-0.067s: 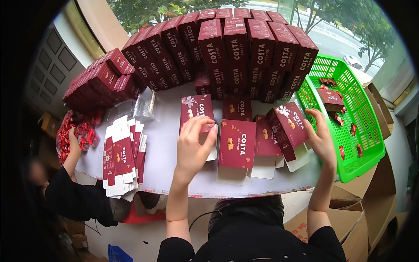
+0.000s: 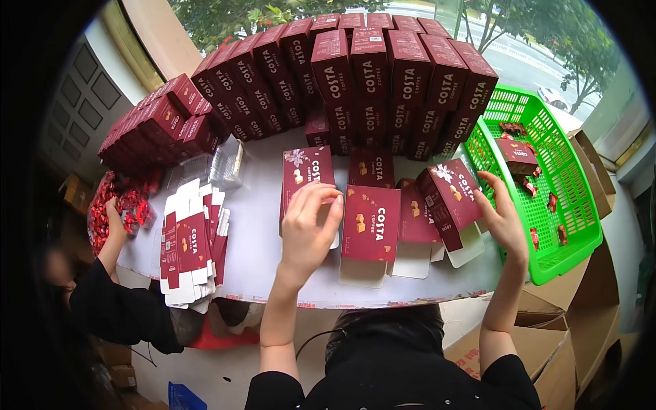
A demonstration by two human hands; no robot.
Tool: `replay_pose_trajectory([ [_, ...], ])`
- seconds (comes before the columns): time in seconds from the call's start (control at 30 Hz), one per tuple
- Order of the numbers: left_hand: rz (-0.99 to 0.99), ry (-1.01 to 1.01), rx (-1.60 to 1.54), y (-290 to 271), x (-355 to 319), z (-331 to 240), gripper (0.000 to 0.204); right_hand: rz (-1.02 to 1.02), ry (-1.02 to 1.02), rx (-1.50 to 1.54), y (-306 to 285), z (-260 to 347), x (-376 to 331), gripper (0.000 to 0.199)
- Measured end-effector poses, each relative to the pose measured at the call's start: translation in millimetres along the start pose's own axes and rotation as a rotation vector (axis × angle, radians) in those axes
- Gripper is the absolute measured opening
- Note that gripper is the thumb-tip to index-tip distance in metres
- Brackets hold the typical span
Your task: The person assembles small red cardboard boxes by folding and tucking flaps. They then place clear plastic trays on the table and fill them with individually wrapped red candies from a green basket. The person works at a table with stacks of finished boxes and loose candy wrappers nearby.
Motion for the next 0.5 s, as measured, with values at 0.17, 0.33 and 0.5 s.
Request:
replay_pose_trajectory([
  [0.17, 0.242, 0.282, 0.093, 39, -19, -31, 0.044, 0.090, 0.106, 0.130, 2, -23, 0, 0.062],
  [0.33, 0.455, 0.296, 0.361, 76, -43, -31, 0.074, 0.234, 0.304, 0.342, 16, -35, 7, 0.063],
  [0.5, 0.502, 0.272, 0.483, 65, -47, -17, 0.079, 0.390, 0.259, 0.522, 35, -44, 1, 0.052],
])
Point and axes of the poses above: each hand's wrist, its own x-axis towards the middle knuckle, its own y-axis out of the palm, z = x × y, the point moved 2 cm from there along x, towards the middle knuckle, and after that the axes turned 5 degrees about y, right-handed, at the moved point
